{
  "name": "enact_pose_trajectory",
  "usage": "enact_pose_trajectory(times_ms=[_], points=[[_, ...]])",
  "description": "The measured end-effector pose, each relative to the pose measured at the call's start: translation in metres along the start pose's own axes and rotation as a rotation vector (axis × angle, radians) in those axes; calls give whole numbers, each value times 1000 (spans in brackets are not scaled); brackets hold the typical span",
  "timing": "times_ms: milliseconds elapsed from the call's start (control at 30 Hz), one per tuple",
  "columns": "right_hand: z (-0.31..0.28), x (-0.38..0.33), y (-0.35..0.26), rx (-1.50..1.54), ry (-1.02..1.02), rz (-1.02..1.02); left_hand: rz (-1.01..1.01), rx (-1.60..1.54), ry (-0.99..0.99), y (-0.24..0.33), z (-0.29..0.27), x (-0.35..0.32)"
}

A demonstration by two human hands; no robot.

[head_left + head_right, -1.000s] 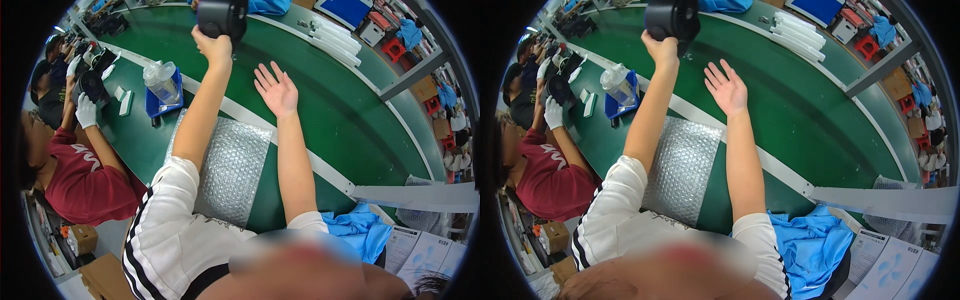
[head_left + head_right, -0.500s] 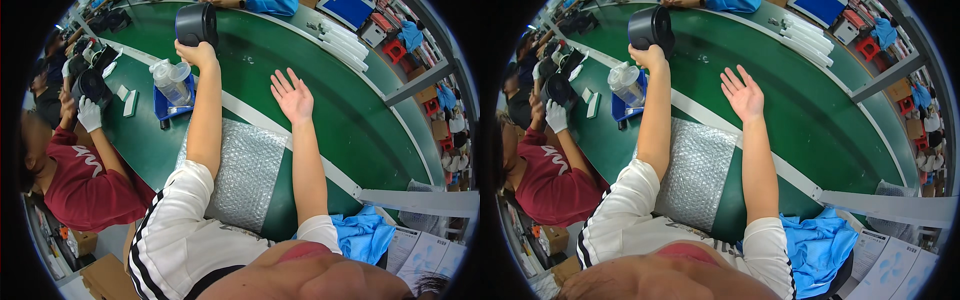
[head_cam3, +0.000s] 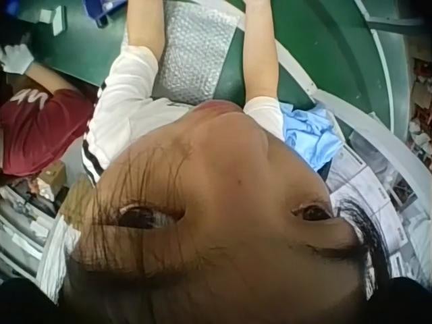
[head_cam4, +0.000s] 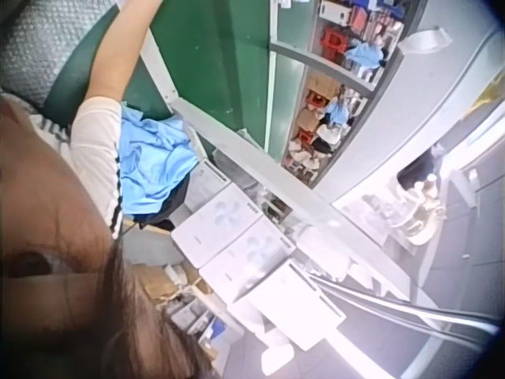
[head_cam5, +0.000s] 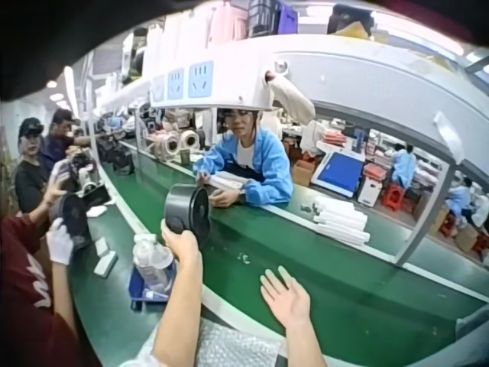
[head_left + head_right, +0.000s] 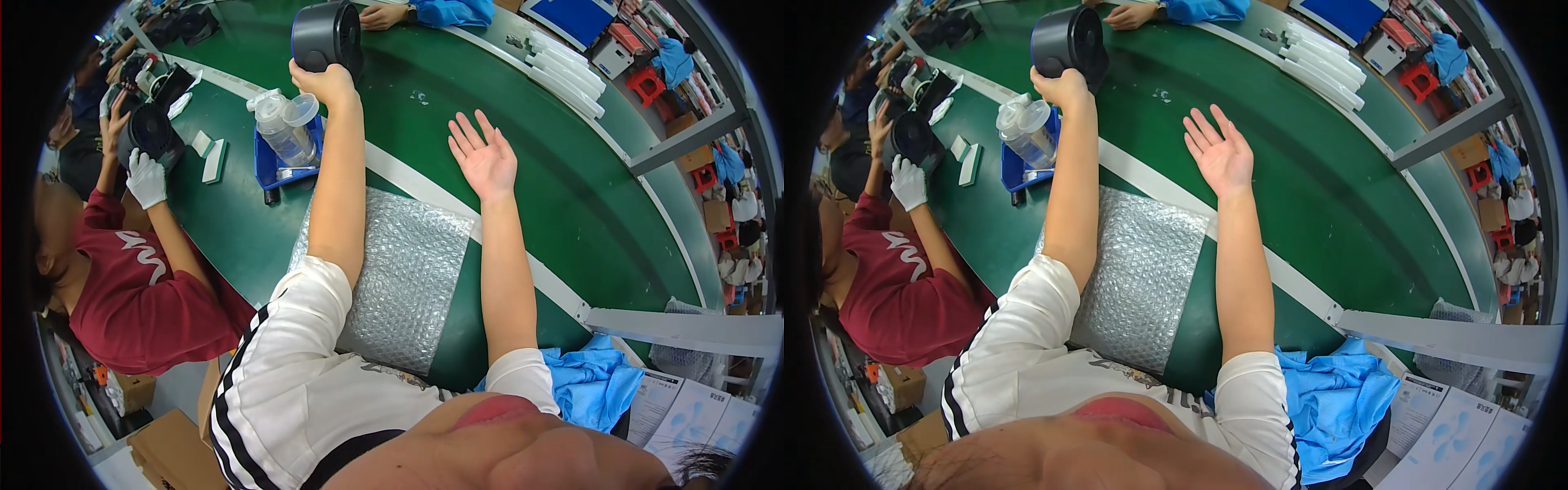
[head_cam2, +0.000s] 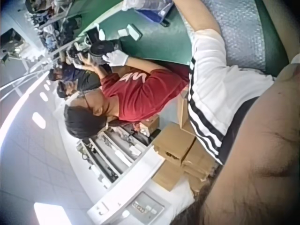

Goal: The person packages desk fans by taking them from the assembly line, wrapping them individually into bubble wrap sleeves, and opening a new stack of bubble wrap sleeves.

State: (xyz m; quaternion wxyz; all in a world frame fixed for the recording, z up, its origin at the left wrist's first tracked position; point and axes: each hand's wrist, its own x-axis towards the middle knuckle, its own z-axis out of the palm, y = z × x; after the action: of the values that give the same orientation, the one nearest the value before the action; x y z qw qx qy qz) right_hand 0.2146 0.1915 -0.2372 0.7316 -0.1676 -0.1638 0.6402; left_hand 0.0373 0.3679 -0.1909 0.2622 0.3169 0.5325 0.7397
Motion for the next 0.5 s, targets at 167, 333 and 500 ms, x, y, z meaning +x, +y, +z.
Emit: enact_pose_trajectory(times_ms=[167,333,500], points=[[1,0,-1,-25,22,-15,-16,10,15,-5,0,2],[0,1,0,-15,18,-9,-1,-41,11,-13,1,10],[0,0,0,-7,20,-9,18,-65,28,-24,5,13]])
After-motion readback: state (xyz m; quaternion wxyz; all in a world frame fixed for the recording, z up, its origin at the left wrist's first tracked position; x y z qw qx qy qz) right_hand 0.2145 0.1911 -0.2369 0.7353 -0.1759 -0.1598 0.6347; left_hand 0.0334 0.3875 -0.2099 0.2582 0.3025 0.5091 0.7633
